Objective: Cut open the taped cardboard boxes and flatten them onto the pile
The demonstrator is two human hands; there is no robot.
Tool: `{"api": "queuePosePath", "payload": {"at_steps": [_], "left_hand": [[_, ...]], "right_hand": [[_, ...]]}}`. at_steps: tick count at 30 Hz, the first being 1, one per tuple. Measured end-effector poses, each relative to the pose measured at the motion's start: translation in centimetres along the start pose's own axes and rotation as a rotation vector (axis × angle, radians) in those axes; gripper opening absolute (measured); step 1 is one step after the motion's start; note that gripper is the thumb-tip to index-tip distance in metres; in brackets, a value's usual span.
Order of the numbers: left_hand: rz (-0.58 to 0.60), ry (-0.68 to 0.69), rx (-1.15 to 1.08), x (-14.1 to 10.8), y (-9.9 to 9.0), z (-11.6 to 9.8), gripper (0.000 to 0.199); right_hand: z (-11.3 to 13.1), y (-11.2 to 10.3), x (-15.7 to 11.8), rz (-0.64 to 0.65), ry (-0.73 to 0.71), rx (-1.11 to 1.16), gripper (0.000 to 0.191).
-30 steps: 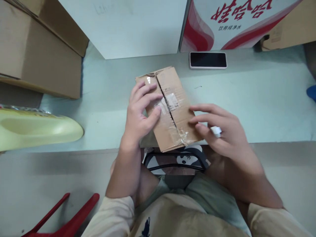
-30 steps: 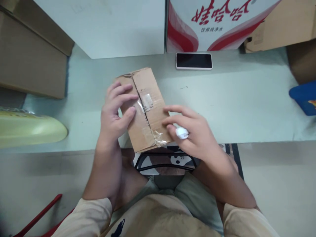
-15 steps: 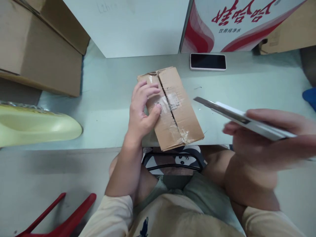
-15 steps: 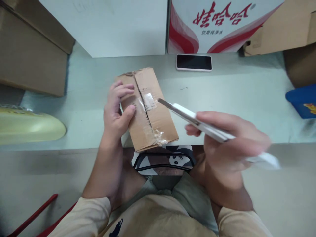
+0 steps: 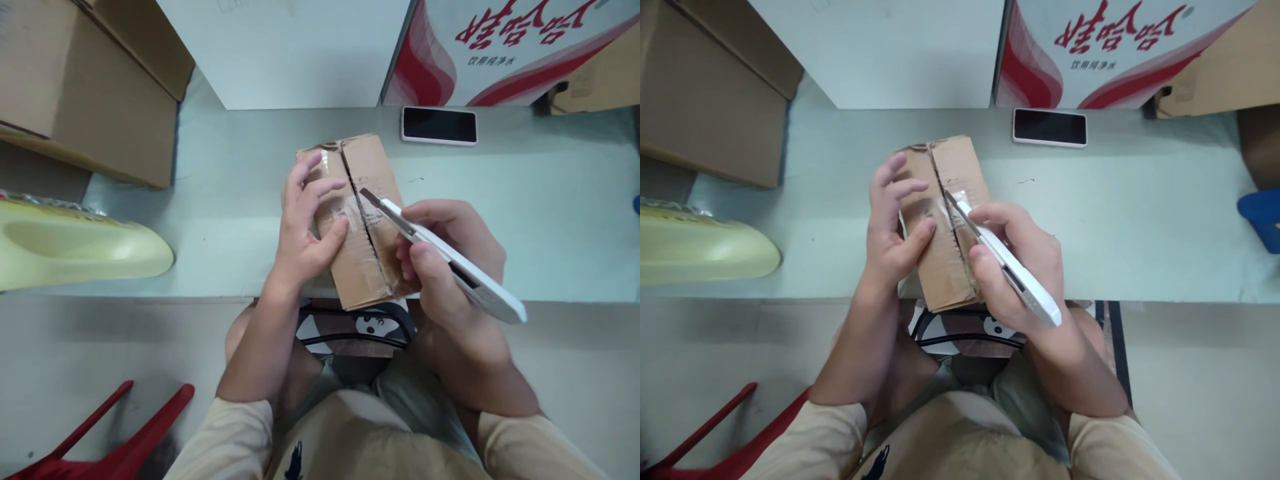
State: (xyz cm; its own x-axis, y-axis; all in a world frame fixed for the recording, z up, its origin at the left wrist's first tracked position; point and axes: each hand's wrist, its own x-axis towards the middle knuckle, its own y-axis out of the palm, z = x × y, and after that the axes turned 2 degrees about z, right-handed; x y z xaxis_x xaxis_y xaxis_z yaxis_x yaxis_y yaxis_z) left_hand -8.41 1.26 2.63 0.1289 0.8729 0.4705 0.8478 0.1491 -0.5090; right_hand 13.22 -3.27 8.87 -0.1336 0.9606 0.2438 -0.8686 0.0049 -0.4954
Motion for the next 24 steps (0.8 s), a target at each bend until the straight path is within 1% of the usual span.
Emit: {"api": "queuePosePath", "payload": {"at_steps": [4, 8, 12, 17, 24], "left_hand": [[0.007, -0.041, -0.003, 0.1, 0.3, 0.1, 0.063], [0.024, -0.023, -0.038, 0.2, 0.7, 0.5, 0.067], [0.032, -0.044, -0.038, 0.1, 0.7, 0.6, 0.067], [0.029, -0.046, -0.031, 0.0, 0.7, 0.8, 0.068], [0.044, -0.024, -0.024, 0.1, 0.6, 0.6, 0.064]], "right_hand": [[-0.1, 0.3, -0.1, -0.051, -0.024, 0.004, 0.035], [0.1, 0.2, -0.1, -0.035, -0.059, -0.018, 0.028], [0.4, 0.2, 0.1, -0.029, -0.07, -0.055, 0.024], [0.6, 0.4, 0.2, -0.031, -0.063, -0.095, 0.024], [1.2, 0.5, 0.1, -0.037, -0.051, -0.111, 0.022]]}}
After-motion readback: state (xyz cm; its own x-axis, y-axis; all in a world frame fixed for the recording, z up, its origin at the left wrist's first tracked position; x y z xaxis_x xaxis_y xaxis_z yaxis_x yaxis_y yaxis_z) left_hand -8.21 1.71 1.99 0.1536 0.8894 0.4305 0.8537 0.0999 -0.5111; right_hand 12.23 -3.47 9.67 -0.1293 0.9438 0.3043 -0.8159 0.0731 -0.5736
